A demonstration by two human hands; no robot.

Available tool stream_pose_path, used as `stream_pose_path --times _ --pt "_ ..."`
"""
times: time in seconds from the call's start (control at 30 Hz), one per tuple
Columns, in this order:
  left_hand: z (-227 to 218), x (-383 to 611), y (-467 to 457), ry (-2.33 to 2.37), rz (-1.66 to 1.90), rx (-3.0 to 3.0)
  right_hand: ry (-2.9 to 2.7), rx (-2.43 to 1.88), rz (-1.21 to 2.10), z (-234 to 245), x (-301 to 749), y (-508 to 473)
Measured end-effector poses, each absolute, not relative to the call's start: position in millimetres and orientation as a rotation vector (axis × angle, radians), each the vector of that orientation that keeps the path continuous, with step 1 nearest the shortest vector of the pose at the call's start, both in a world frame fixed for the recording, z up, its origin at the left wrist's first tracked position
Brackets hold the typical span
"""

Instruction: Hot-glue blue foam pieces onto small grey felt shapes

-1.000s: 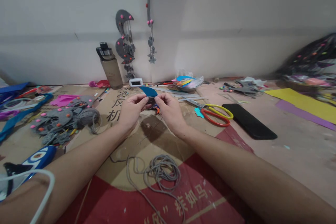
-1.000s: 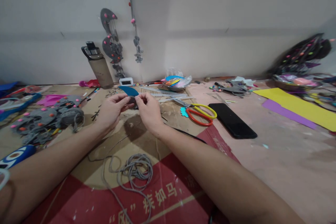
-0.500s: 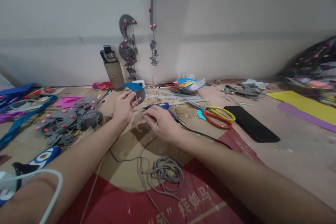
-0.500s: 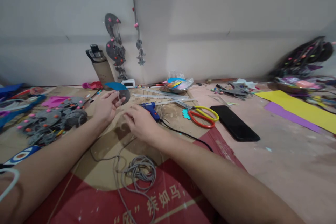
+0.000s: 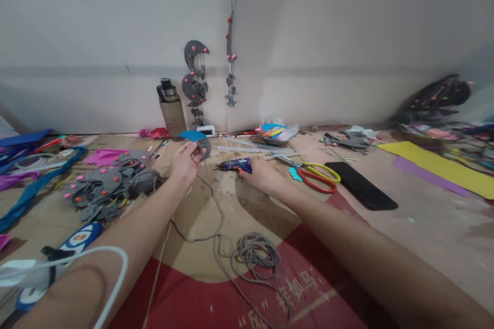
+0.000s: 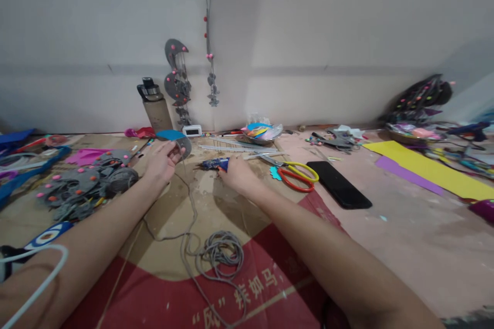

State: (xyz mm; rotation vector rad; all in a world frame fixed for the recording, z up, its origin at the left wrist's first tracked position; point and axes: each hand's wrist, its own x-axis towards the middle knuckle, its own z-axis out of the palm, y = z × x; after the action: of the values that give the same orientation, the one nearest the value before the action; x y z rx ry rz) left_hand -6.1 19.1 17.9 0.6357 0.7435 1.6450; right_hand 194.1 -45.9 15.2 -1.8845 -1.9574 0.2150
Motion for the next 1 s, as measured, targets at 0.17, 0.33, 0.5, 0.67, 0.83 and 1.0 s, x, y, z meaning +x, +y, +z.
stream_pose_path --times 0.17,0.33,0.5,0.67,0.83,1.0 --pt "25.3 -6.1 18.9 0.765 1.534 0.489 -1.913 -1.971 0.334 10.9 189.3 -50.2" --pt "26.5 -5.4 19.0 0.752 1.479 0.513 -1.834 -1.934 0.482 6.0 197.6 -42.9" --pt "18.7 -3.3 20.1 0.695 1.468 0.599 -1.549 -1.843 0.608 4.3 204.2 -35.9" --pt "8.5 1.1 16.5 0.711 1.575 0.676 -1.335 -1.317 0.691 13.1 184.8 -46.8" --pt "2.9 5.5 12.0 0.765 1.640 0.751 -1.416 -0.925 0.863 14.8 156.4 -65.0" --pt "1.5 9.5 10.4 0.814 1.664 0.747 -1.471 -0.955 0.827 24.6 154.9 -60.2"
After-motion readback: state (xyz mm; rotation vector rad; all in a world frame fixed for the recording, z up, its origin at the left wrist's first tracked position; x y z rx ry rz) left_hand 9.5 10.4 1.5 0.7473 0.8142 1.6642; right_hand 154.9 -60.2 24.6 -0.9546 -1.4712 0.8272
